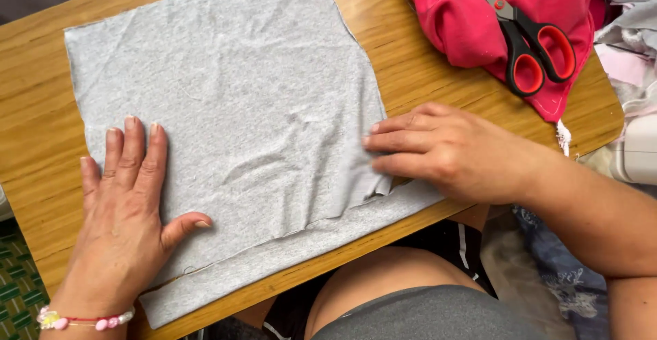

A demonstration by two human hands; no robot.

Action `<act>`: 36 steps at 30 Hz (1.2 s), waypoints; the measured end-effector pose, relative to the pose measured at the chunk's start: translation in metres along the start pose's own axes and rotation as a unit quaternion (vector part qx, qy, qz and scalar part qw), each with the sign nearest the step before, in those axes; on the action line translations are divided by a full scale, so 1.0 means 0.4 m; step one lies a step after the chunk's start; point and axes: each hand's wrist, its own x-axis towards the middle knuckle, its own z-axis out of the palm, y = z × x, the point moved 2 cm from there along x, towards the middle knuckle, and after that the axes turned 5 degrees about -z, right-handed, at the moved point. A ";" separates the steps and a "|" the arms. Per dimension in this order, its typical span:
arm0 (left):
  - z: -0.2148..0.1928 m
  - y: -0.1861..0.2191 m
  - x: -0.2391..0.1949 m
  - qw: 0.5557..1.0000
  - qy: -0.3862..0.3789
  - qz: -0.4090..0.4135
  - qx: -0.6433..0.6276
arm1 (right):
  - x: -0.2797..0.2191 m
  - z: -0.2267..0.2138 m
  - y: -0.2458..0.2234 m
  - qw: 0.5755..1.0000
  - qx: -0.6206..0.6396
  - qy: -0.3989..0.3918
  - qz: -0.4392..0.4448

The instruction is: Cutting a strip of fabric from a larger piece using scissors

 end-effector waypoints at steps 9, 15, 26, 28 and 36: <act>-0.005 0.027 -0.008 1.000 0.007 -0.009 0.004 | -0.046 -0.049 0.007 0.984 -0.140 0.064 0.093; -0.054 0.048 0.038 0.999 -0.013 -0.045 -0.010 | 0.079 -0.056 0.004 0.984 -0.119 0.079 0.110; -0.060 0.024 0.149 0.997 0.007 -0.069 -0.019 | 0.227 -0.012 0.154 0.981 -0.073 -0.039 0.177; -0.058 0.054 0.100 1.000 0.016 0.022 0.012 | 0.199 -0.031 0.098 0.988 -0.041 -0.092 0.118; -0.094 0.086 -0.127 0.998 0.060 0.030 0.001 | -0.053 -0.067 -0.032 0.989 -0.048 -0.008 0.141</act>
